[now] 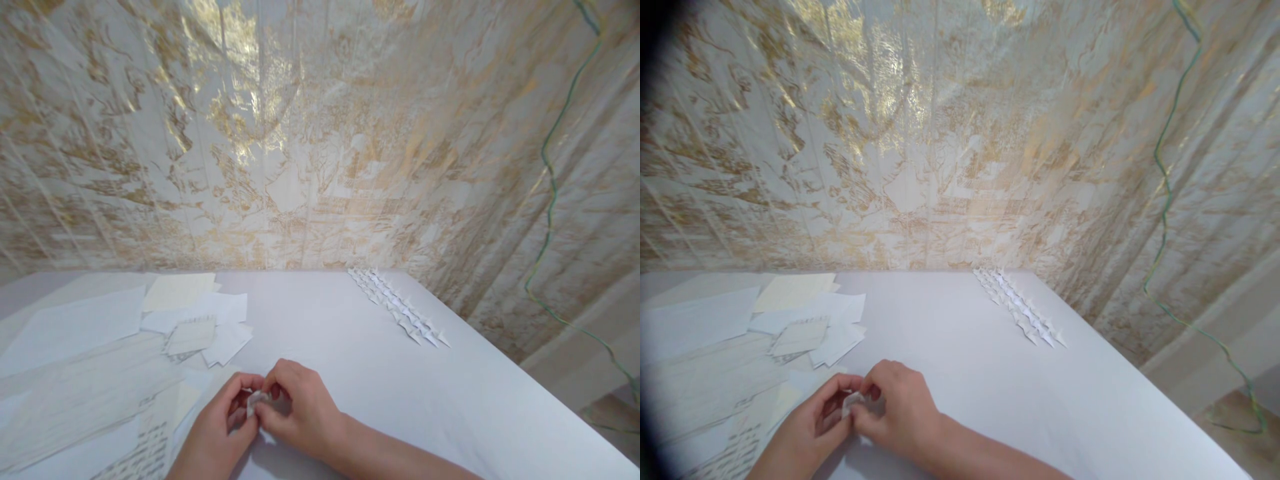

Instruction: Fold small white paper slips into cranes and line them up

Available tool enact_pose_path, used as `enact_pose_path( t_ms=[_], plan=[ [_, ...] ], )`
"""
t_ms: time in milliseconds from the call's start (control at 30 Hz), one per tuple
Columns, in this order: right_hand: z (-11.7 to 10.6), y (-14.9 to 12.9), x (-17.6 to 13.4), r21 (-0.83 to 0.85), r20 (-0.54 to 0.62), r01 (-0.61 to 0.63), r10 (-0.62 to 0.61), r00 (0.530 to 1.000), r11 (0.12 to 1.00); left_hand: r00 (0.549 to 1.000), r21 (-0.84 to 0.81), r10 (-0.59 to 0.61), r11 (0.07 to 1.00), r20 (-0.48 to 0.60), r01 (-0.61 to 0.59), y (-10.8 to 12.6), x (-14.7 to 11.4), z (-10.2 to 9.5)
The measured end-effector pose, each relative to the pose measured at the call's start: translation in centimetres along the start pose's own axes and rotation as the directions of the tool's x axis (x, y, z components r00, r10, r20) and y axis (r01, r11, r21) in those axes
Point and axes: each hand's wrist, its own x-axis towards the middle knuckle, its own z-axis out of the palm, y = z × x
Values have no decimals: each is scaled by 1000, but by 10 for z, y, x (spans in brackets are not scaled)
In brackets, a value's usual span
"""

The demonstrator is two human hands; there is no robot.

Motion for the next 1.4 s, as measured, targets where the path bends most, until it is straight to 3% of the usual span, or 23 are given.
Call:
enact_pose_path(
  t_ms=[200,600,733,1033,1167,1400],
  plan=[
    [-1,5,1,-152,56,33,-24,998,988,1000,34,-8,999,3,8,7,-4,4],
    [-6,-2,3,25,1,-39,39,999,999,993,-39,-40,999,-107,36,9,2,1],
    [-6,0,5,22,8,-60,60,998,998,995,-36,-42,999,-91,39,5,1,1],
    [-6,1,3,-21,10,2,-2,1000,1000,973,-100,-40,995,-229,17,8,-5,16],
    [-7,-1,2,-77,16,46,-45,999,996,975,-72,-48,997,-218,33,11,-3,14],
    [-5,-1,1,-244,65,218,-208,976,945,997,25,-4,1000,-77,6,19,-2,12]
  ],
)
